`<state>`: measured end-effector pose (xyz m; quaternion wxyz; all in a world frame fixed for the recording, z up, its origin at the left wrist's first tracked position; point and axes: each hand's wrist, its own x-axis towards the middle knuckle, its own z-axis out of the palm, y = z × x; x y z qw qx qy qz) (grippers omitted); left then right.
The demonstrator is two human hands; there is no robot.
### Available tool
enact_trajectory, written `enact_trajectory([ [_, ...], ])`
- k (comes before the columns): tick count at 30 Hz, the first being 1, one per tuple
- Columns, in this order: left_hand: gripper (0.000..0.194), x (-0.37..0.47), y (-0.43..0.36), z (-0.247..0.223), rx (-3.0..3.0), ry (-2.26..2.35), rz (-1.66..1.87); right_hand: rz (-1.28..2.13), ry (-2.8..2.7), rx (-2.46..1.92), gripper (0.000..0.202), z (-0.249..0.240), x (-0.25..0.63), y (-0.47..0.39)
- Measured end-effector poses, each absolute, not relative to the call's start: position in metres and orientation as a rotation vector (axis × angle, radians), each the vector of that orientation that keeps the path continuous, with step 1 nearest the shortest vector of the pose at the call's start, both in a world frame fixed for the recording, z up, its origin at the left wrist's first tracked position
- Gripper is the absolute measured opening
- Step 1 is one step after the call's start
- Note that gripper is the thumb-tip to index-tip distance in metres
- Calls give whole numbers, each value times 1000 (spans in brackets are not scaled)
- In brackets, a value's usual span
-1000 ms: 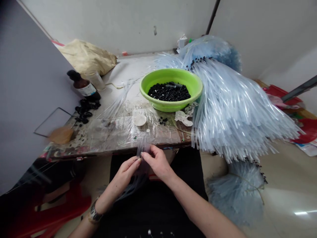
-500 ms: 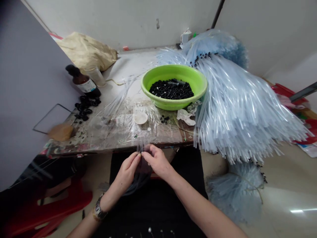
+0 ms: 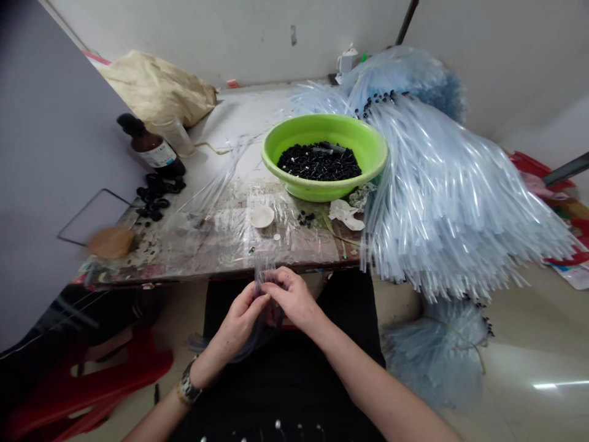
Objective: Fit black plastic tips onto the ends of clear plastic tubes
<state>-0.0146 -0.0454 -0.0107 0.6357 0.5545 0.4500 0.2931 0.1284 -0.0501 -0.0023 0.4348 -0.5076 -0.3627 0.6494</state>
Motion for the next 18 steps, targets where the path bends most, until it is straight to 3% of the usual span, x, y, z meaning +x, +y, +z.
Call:
enact_trajectory([
  [6, 24, -14, -45, -13, 1072, 952, 650, 1706, -737, -1182, 37, -11, 129, -52],
  [13, 25, -17, -43, -16, 1096, 1017, 616, 1530, -647, -1172, 27, -20, 122, -51],
  [18, 19, -20, -43, -15, 1227, 1028, 542, 1540, -560, -1181, 31, -23, 122, -51],
])
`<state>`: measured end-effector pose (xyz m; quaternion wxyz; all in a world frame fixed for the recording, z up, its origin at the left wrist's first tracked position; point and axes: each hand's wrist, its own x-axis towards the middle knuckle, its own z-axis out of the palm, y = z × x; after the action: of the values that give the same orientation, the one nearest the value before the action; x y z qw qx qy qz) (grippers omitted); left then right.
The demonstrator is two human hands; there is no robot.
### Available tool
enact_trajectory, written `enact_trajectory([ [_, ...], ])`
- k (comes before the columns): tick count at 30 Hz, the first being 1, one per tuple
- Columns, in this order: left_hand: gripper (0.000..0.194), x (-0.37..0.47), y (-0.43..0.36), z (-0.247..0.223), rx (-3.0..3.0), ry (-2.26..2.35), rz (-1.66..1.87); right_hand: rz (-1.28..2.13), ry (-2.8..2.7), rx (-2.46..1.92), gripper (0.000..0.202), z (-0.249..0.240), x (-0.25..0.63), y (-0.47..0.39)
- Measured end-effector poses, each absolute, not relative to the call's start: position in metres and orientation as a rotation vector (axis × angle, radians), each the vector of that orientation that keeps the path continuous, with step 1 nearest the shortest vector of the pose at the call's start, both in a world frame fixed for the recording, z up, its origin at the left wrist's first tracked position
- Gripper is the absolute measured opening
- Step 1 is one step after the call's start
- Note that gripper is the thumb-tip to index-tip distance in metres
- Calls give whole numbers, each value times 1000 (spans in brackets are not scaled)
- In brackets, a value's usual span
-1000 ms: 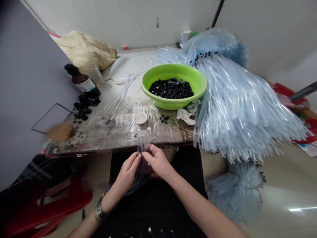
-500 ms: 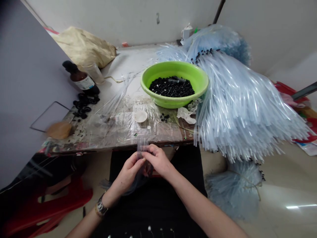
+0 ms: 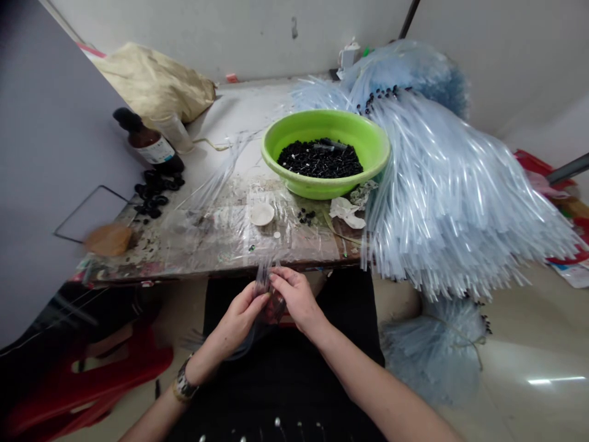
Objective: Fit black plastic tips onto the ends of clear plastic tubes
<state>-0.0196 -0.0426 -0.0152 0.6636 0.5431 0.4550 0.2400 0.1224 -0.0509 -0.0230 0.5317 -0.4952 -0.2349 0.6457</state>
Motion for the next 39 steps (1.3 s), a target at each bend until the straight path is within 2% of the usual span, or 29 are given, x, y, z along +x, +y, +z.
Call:
enact_trajectory([
  [8, 18, -21, -43, -7, 1305, 1025, 560, 1560, -524, -1162, 33, -21, 123, -52],
  [14, 26, -14, -43, -8, 1203, 1010, 599, 1559, -574, -1073, 25, -20, 124, -52],
  [18, 26, -11, -45, -9, 1097, 981, 519, 1642, -665, -1055, 34, -15, 125, -52],
  [24, 23, -16, -44, -12, 1036, 934, 601, 1752, -715, -989, 41, -10, 130, -51],
  [32, 25, -18, -41, -8, 865, 785, 411, 1888, -827, -1020, 57, -10, 136, -51],
  [35, 27, -20, -38, -6, 897, 795, 369, 1902, -778, -995, 53, -15, 137, -51],
  [39, 20, -25, -29, 2, 1100, 801, 328, 1823, -695, -948, 43, -18, 138, -49],
])
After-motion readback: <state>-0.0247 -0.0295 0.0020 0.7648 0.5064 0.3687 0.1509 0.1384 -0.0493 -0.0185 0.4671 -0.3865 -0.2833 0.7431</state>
